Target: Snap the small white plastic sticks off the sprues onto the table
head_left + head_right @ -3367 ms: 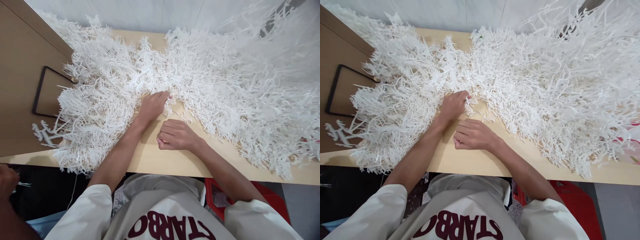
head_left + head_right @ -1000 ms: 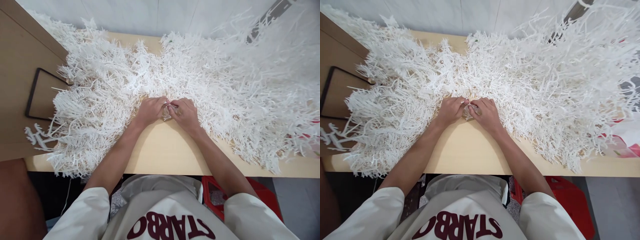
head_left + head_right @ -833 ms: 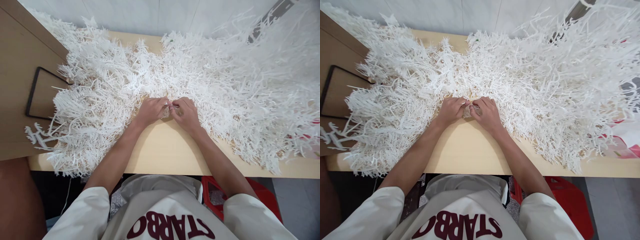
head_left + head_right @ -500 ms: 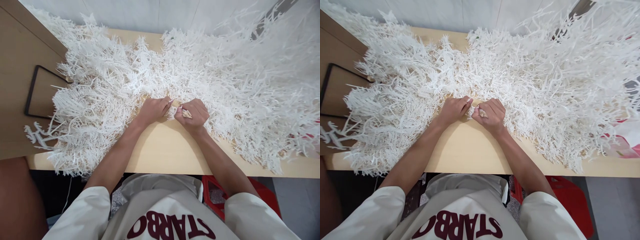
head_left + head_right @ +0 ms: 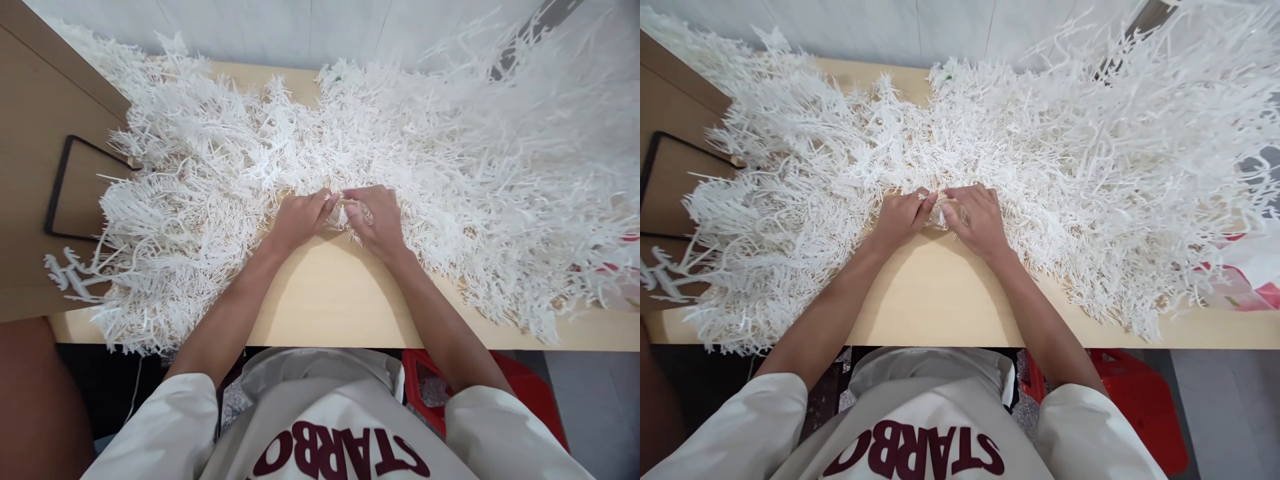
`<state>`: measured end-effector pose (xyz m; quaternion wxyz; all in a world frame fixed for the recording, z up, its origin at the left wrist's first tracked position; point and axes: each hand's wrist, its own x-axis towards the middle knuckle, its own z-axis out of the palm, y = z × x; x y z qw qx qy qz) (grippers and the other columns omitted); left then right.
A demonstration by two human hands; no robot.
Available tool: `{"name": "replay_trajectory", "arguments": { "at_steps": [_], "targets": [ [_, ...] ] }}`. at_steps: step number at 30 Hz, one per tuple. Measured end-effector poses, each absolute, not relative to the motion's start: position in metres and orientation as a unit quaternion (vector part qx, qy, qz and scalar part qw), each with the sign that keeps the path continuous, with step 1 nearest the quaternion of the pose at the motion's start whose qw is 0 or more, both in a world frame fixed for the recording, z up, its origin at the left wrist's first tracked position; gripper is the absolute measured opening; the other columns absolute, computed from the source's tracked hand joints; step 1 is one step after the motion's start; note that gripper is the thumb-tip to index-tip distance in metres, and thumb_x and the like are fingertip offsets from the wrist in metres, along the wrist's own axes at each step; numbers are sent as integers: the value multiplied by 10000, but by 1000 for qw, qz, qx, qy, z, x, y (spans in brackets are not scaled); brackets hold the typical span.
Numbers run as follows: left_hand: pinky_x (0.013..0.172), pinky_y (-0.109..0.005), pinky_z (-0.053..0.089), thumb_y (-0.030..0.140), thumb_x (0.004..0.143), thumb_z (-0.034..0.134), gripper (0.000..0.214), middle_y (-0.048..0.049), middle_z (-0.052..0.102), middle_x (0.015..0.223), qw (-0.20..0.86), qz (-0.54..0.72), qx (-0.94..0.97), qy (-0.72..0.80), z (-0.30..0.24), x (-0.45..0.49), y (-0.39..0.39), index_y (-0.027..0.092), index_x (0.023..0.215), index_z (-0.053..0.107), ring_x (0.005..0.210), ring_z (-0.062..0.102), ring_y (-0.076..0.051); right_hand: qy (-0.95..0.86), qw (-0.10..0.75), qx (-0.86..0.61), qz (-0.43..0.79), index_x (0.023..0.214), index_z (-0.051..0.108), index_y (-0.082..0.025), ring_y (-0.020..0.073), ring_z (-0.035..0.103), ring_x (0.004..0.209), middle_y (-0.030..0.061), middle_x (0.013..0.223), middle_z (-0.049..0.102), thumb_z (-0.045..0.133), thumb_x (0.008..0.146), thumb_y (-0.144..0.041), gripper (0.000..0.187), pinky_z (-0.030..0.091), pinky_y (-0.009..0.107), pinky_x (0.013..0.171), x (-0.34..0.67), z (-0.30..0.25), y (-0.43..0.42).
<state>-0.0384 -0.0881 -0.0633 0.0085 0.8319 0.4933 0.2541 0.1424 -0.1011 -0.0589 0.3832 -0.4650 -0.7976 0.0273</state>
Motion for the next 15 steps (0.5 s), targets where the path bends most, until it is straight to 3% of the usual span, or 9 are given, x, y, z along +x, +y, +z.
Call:
{"name": "replay_trajectory", "arguments": {
  "at_steps": [3,6,15],
  "targets": [
    [511,-263,251,485,980,181,547,-47,626,566,11,277,837,471,-66,-38,-87,150,867,599,491,549,-118,-840,334,-427,-10,881,642,-221,157,587,833,13,849,691,497,915,-379,217,425,322,772,139,-64,-102],
    [494,-254,232,471,983,197,523,-38,629,551,-10,287,833,472,-69,-38,-86,153,856,593,470,527,-103,-845,351,-402,-33,807,630,-222,138,560,758,10,776,672,473,931,-324,225,426,301,718,142,-69,-101],
    [482,-242,200,394,990,261,427,-19,624,556,-21,295,854,429,-74,-40,-85,164,834,585,473,525,-90,-833,411,-353,-111,922,647,-292,138,597,730,-25,804,689,508,921,-391,171,377,353,703,146,-68,-111]
  ]
}}
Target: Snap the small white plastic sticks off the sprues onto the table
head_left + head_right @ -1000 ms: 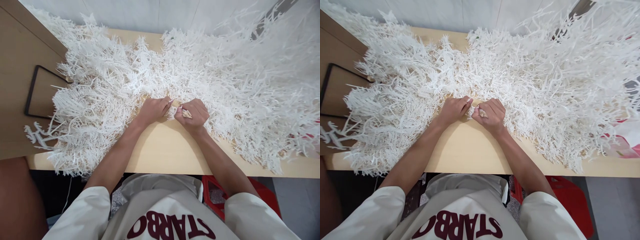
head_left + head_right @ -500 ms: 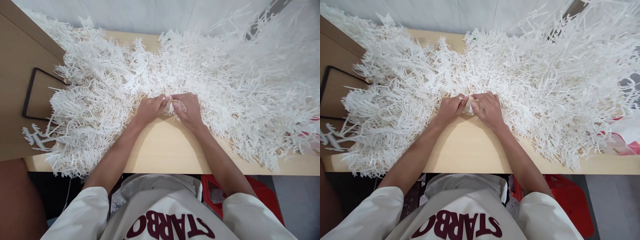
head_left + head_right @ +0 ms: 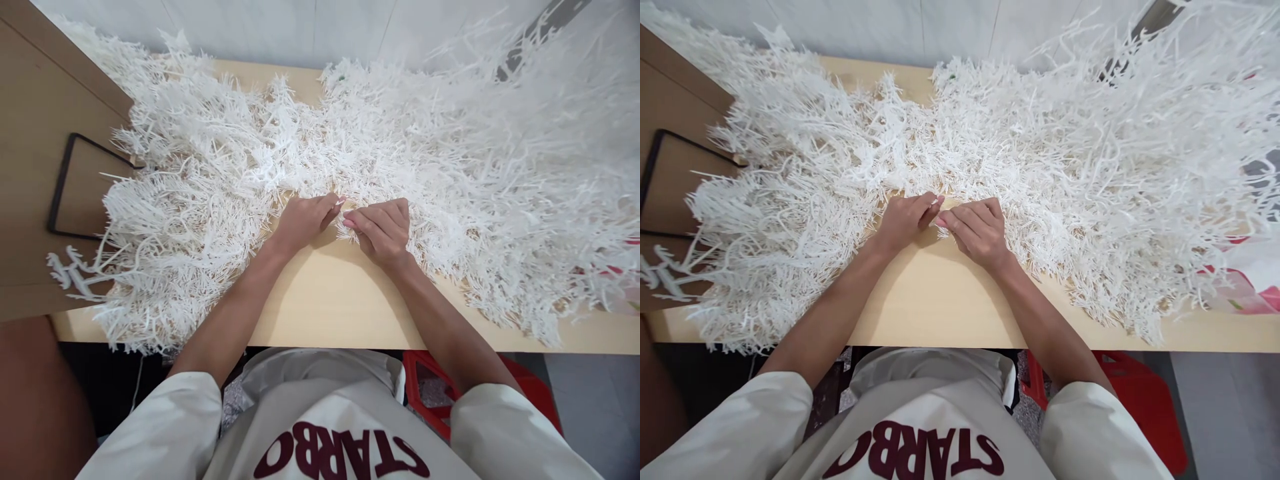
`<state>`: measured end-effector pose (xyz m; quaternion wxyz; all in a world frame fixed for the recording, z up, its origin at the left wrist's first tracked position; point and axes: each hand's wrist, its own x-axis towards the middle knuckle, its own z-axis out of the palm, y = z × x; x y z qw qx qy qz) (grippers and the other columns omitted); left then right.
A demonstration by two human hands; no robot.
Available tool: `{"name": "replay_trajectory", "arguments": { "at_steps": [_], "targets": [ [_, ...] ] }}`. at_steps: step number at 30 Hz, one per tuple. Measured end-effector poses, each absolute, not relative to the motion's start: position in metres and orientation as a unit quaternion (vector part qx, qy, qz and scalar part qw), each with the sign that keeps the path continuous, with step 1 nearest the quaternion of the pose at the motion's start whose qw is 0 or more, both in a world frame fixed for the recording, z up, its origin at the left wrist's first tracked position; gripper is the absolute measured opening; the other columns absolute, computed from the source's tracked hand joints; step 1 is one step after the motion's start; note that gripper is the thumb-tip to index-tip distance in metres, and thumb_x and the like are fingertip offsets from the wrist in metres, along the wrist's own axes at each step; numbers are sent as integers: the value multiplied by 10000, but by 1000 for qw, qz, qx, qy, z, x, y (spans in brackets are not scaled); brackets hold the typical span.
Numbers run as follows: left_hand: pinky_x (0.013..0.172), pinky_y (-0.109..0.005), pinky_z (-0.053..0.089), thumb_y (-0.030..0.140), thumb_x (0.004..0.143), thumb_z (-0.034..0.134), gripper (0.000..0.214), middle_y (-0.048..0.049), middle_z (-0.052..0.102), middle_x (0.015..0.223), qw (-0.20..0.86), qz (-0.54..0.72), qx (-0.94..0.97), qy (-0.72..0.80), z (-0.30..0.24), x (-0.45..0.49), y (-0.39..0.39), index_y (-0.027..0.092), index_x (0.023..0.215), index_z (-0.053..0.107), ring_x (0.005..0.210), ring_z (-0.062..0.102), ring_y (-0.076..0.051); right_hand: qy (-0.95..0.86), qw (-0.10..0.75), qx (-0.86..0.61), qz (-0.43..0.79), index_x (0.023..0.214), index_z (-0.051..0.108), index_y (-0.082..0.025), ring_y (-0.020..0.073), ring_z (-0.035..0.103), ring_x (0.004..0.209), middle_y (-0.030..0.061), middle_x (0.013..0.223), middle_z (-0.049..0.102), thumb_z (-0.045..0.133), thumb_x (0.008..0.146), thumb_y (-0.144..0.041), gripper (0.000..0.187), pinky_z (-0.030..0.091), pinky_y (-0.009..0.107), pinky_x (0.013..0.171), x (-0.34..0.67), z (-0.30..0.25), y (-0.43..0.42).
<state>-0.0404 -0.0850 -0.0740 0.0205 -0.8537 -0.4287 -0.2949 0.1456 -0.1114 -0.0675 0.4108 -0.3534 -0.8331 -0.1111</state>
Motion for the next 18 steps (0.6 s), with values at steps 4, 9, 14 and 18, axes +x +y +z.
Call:
{"name": "replay_trajectory", "arguments": {
  "at_steps": [4,9,14,18],
  "targets": [
    [493,-253,194,407,986,271,454,-36,643,583,35,-291,-833,-469,-74,-42,-83,162,799,605,477,504,-94,-775,500,-361,-138,827,626,-258,148,572,647,9,686,625,400,946,-452,321,400,360,637,142,-59,-122],
    [512,-262,257,410,994,211,492,-30,604,556,17,-352,-772,-530,-68,-44,-84,163,848,610,478,487,-100,-747,524,-403,-78,1038,623,-272,198,617,827,50,859,650,383,960,-395,280,463,381,712,134,-54,-124],
    [511,-260,234,426,980,272,454,-20,600,541,28,-324,-815,-480,-67,-42,-87,175,817,613,462,487,-90,-772,434,-464,-17,1220,560,-255,238,562,1087,93,1160,603,445,932,-446,364,444,431,879,131,-60,-108],
    [512,-269,239,448,981,239,476,-25,595,544,19,-322,-809,-491,-68,-41,-87,175,810,589,459,488,-100,-824,377,-423,-9,935,654,-243,170,590,877,30,916,672,522,908,-404,210,436,352,796,133,-69,-105]
  ]
}}
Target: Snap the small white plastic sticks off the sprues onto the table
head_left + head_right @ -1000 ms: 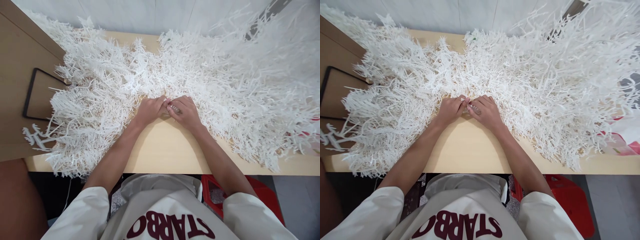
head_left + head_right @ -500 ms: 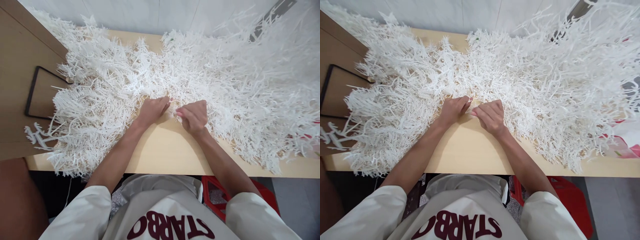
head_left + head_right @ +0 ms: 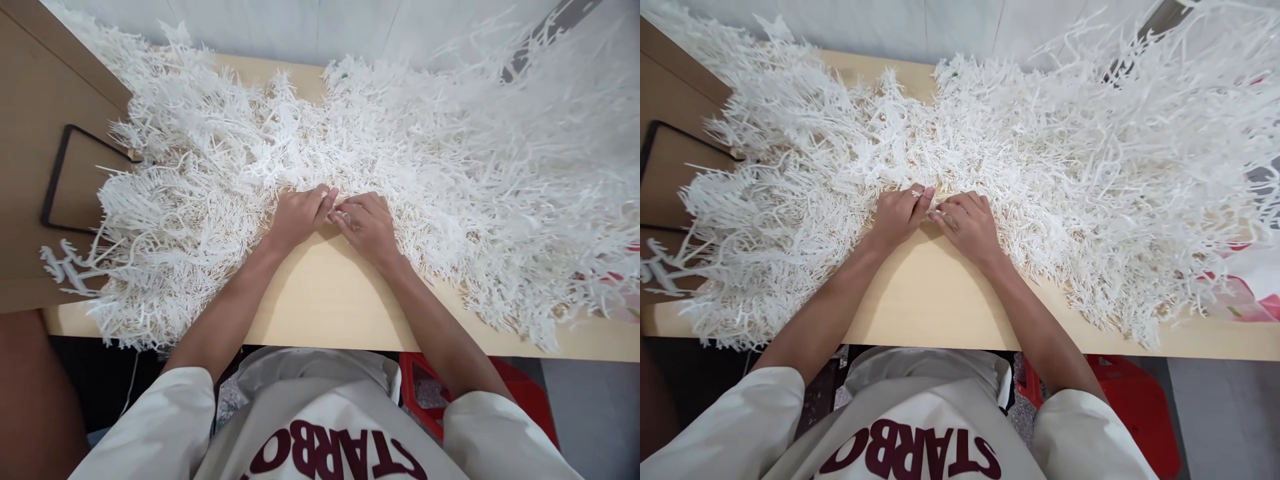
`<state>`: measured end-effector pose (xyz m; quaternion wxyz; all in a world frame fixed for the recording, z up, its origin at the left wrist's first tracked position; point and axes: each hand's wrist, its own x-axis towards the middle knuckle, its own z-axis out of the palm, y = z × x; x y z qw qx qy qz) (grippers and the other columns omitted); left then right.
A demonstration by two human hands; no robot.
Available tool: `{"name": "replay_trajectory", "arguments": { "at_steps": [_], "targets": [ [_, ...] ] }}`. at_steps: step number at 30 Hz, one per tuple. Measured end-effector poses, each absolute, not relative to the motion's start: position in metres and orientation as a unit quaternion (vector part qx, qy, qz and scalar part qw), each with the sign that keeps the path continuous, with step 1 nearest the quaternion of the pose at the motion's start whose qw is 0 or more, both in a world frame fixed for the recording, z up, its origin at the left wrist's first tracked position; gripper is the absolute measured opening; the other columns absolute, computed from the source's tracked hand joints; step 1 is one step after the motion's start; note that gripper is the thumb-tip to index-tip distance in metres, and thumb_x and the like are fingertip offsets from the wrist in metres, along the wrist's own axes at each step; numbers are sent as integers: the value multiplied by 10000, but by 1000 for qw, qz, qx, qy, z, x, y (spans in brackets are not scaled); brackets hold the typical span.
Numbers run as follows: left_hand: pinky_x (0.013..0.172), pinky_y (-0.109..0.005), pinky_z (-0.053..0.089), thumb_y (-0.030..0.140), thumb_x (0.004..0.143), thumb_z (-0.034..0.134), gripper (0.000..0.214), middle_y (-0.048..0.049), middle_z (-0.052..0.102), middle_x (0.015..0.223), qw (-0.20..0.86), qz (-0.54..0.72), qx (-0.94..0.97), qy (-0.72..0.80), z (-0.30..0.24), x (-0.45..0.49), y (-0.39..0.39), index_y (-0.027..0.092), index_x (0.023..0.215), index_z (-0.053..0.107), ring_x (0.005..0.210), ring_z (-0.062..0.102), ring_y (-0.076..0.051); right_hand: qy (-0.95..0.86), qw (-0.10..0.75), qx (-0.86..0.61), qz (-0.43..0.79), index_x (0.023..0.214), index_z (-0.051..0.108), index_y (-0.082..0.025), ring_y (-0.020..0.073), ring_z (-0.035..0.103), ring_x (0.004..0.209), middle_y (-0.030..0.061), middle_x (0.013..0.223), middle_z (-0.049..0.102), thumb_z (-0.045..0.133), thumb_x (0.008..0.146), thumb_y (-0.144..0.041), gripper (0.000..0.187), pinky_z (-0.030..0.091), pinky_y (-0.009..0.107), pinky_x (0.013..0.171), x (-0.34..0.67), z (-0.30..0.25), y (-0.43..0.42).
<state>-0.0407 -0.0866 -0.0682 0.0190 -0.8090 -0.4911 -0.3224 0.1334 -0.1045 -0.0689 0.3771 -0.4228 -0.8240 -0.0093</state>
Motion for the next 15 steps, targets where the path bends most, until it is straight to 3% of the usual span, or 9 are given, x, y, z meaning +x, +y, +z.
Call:
{"name": "replay_trajectory", "arguments": {
  "at_steps": [3,15],
  "targets": [
    [519,-276,241,474,978,224,495,-33,601,556,12,-318,-800,-509,-70,-40,-86,175,803,577,471,501,-106,-819,403,-406,-30,863,652,-247,148,579,808,9,850,678,538,906,-372,174,419,325,751,134,-72,-106],
    [473,-256,210,421,988,273,422,-12,619,532,62,-342,-798,-492,-77,-31,-86,171,825,573,431,473,-77,-797,425,-420,-89,904,682,-291,168,589,751,16,794,676,502,880,-519,292,411,361,703,138,-75,-108]
  ]
}}
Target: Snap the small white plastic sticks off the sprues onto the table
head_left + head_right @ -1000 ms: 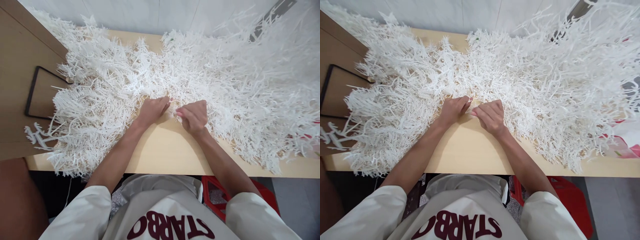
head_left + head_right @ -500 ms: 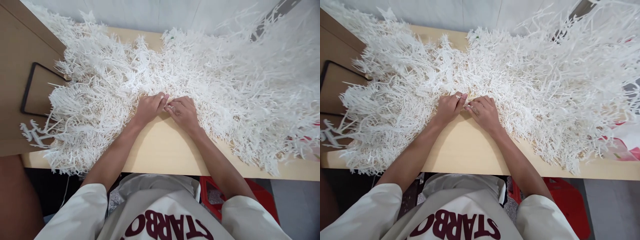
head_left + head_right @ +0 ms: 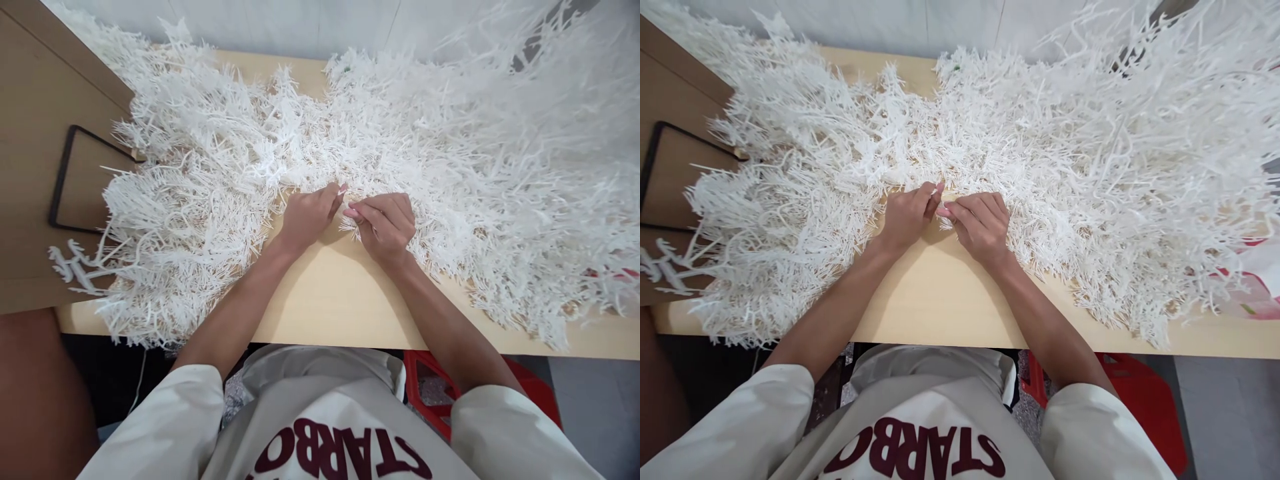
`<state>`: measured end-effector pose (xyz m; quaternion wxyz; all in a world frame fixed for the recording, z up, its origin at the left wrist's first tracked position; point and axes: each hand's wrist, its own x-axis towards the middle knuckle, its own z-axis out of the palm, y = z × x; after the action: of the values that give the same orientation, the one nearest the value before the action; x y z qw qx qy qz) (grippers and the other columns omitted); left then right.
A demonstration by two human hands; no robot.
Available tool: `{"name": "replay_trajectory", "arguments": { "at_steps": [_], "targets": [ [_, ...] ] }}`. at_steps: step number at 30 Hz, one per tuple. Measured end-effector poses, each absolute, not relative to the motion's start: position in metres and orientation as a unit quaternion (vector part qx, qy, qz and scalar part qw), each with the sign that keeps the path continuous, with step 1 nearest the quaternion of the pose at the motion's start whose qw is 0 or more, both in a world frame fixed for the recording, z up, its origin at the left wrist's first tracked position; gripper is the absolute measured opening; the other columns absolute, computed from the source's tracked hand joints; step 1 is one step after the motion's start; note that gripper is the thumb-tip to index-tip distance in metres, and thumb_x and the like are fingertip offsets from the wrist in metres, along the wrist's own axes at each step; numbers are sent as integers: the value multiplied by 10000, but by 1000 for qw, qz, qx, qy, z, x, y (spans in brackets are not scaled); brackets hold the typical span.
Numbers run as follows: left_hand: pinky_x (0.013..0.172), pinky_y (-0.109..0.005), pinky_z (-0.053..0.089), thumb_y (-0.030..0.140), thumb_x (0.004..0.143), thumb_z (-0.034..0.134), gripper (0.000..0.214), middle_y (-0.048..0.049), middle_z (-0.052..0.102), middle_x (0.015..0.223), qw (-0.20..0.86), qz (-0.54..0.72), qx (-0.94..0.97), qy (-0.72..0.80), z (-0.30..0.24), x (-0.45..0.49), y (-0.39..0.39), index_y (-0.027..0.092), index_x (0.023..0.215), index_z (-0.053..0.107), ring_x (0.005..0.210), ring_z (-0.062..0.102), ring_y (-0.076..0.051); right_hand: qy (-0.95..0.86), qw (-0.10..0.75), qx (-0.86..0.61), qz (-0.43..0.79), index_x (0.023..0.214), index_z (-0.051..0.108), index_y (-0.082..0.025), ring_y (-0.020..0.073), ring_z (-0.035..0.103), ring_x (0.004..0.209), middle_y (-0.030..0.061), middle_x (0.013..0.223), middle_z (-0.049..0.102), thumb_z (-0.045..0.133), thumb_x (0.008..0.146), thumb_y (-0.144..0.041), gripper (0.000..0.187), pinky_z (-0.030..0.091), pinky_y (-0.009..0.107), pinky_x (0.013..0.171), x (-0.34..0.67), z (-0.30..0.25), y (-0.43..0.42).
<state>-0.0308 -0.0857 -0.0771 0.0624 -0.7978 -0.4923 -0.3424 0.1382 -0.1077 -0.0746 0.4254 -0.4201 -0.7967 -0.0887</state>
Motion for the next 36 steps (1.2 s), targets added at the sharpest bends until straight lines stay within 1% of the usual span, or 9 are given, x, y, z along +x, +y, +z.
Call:
{"name": "replay_trajectory", "arguments": {
  "at_steps": [3,6,13,17,21,27,31,34,36],
  "targets": [
    [478,-261,226,435,989,250,441,-11,611,540,49,-344,-794,-498,-76,-30,-87,172,833,568,441,482,-82,-796,422,-419,-109,852,687,-268,156,577,686,21,753,672,491,894,-501,307,423,349,653,137,-72,-108],
    [489,-264,238,448,987,247,447,-8,599,542,46,-356,-779,-514,-76,-29,-89,172,844,568,451,488,-82,-795,437,-402,-121,836,683,-252,150,568,673,23,733,669,496,902,-471,296,428,336,626,135,-70,-107],
    [484,-273,241,411,987,289,404,-5,586,527,94,-381,-755,-525,-75,-25,-90,190,794,567,455,477,-87,-790,435,-417,-110,837,647,-248,153,568,691,16,749,662,497,918,-409,235,416,340,637,133,-71,-107],
    [516,-284,284,459,979,266,446,-15,570,531,60,-391,-723,-566,-72,-26,-89,192,760,548,489,503,-103,-784,452,-407,-120,818,621,-238,150,550,699,12,740,643,516,913,-385,205,400,335,650,131,-70,-107],
    [554,-294,315,499,972,233,489,-27,576,562,14,-395,-694,-601,-72,-25,-88,188,775,555,538,547,-121,-782,462,-398,-128,795,610,-220,146,531,687,12,712,620,537,907,-322,168,405,322,647,127,-69,-106],
    [529,-279,263,523,959,284,470,-6,544,536,0,-428,-651,-627,-76,-28,-83,194,793,577,498,489,-106,-794,462,-378,-114,757,581,-205,137,498,653,14,675,596,557,891,-289,160,407,304,611,125,-67,-109],
    [537,-284,261,580,943,225,537,-8,515,523,4,-467,-563,-682,-72,-45,-76,194,778,560,472,439,-108,-797,493,-339,-85,748,563,-206,129,511,619,8,658,577,582,871,-238,129,411,299,580,131,-62,-120],
    [538,-291,259,563,950,239,533,-18,534,530,11,-445,-610,-655,-72,-52,-74,182,817,588,468,435,-109,-789,495,-362,-32,853,616,-213,146,589,717,28,768,628,566,885,-221,60,472,305,637,130,-61,-122],
    [529,-291,256,543,956,256,517,-17,541,519,14,-443,-644,-623,-73,-51,-76,179,825,599,463,439,-106,-774,489,-403,9,1012,639,-232,167,622,871,55,925,652,510,918,-235,160,509,329,744,128,-61,-119]
  ]
}}
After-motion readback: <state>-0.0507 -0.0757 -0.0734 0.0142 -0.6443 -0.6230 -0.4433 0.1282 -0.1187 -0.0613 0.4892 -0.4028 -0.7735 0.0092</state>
